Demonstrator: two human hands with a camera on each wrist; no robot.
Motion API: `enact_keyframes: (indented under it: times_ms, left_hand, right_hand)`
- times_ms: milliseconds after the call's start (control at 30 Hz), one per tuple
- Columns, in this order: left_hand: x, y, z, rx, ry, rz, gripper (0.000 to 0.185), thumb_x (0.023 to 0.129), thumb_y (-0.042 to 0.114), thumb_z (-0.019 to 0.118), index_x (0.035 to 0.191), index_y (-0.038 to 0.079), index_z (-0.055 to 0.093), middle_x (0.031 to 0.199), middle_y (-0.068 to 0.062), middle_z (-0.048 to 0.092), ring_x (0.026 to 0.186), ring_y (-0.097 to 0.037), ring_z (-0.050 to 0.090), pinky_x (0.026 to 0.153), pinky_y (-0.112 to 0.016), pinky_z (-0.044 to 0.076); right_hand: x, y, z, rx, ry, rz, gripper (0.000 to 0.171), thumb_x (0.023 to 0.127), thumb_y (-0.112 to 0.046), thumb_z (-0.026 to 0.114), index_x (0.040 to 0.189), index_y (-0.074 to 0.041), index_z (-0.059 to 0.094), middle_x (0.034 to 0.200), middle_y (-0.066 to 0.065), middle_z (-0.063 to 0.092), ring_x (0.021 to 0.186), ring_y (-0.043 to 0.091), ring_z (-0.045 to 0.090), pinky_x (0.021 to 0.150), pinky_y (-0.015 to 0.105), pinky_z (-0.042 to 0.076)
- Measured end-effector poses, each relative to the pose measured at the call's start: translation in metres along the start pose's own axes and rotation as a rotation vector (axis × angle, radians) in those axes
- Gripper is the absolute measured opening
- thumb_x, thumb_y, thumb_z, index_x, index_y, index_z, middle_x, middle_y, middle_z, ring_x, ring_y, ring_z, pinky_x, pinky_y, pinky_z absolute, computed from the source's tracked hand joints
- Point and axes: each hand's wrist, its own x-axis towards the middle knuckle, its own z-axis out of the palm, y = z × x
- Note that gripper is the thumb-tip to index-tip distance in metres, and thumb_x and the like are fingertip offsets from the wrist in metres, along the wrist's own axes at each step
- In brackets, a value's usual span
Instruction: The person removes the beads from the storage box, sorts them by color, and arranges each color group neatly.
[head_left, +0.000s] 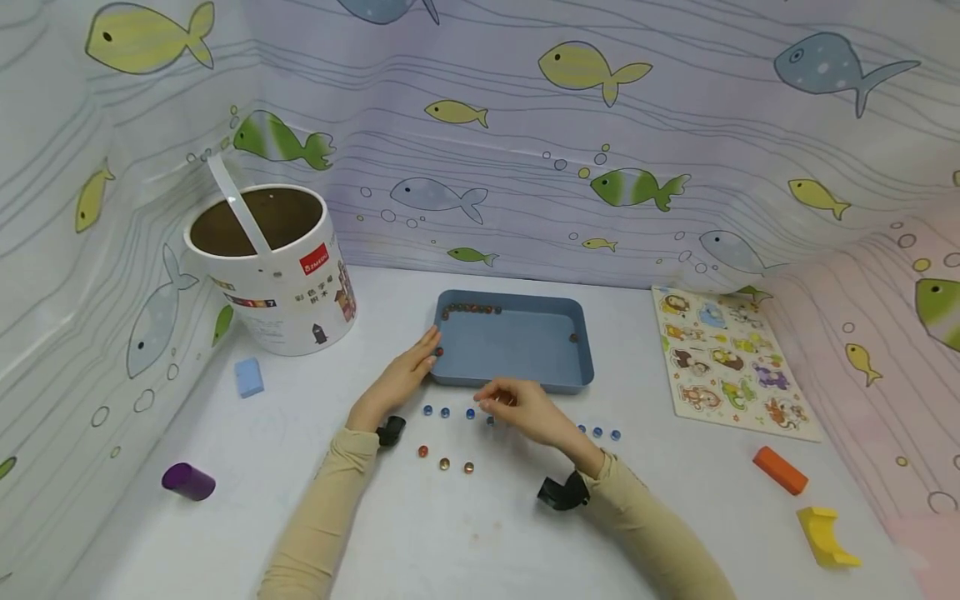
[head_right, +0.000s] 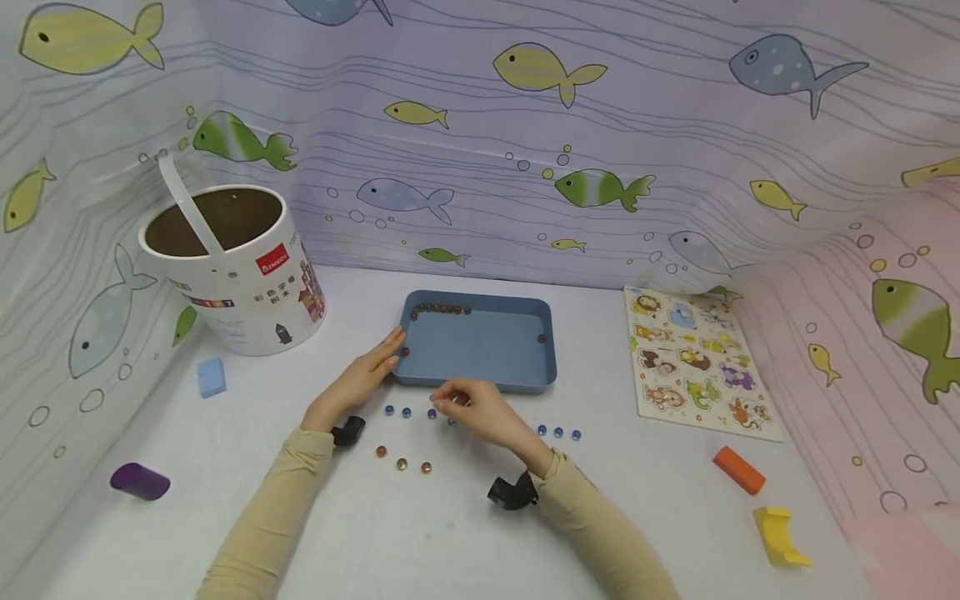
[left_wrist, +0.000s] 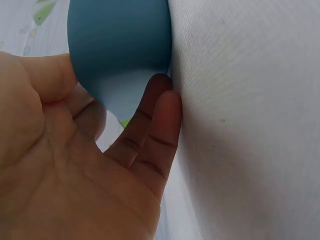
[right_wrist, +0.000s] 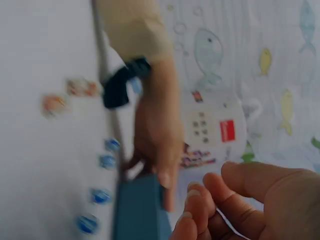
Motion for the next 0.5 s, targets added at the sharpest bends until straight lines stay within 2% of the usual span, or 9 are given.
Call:
enact_keyframes:
  times_ms: [100, 233, 400, 500]
  left_hand:
    - [-0.001, 0.0, -0.001, -0.013, -0.006, 0.003, 0.051, 0.106, 0.021, 0.036, 0.154, 0.008, 0.023, 0.164, -0.006, 0.012, 0.15, -0.032, 0.017, 0.122, -0.052, 0.017]
    - [-0.001, 0.0, -0.001, -0.028, -0.014, 0.011, 0.052, 0.106, 0.021, 0.037, 0.154, 0.007, 0.023, 0.164, -0.007, 0.012, 0.15, -0.033, 0.017, 0.122, -0.052, 0.017]
    - [-0.002, 0.002, -0.002, -0.023, -0.014, 0.014, 0.052, 0.106, 0.021, 0.037, 0.154, 0.007, 0.024, 0.164, -0.007, 0.013, 0.149, -0.033, 0.018, 0.122, -0.053, 0.018]
    - [-0.002, 0.004, -0.003, -0.022, -0.015, 0.013, 0.052, 0.106, 0.022, 0.037, 0.154, 0.007, 0.024, 0.164, -0.007, 0.013, 0.15, -0.033, 0.017, 0.122, -0.054, 0.017]
  right_hand:
    - [0.023, -0.002, -0.015, 0.029, 0.032, 0.024, 0.027, 0.098, -0.022, 0.058, 0.114, -0.002, 0.067, 0.097, 0.022, 0.068, 0.08, 0.033, 0.062, 0.064, 0.029, 0.052]
    - [0.054, -0.004, -0.026, 0.029, 0.047, 0.046, 0.03, 0.099, -0.021, 0.057, 0.119, 0.0, 0.065, 0.104, 0.025, 0.068, 0.088, 0.039, 0.063, 0.074, 0.042, 0.057]
    - [0.09, -0.007, -0.03, 0.017, 0.025, 0.101, 0.032, 0.099, -0.023, 0.057, 0.121, -0.002, 0.064, 0.11, 0.023, 0.067, 0.096, 0.038, 0.064, 0.085, 0.049, 0.056]
    - [0.108, -0.006, -0.028, 0.019, 0.018, 0.131, 0.031, 0.098, -0.023, 0.058, 0.121, -0.003, 0.064, 0.109, 0.019, 0.068, 0.094, 0.032, 0.066, 0.087, 0.046, 0.057]
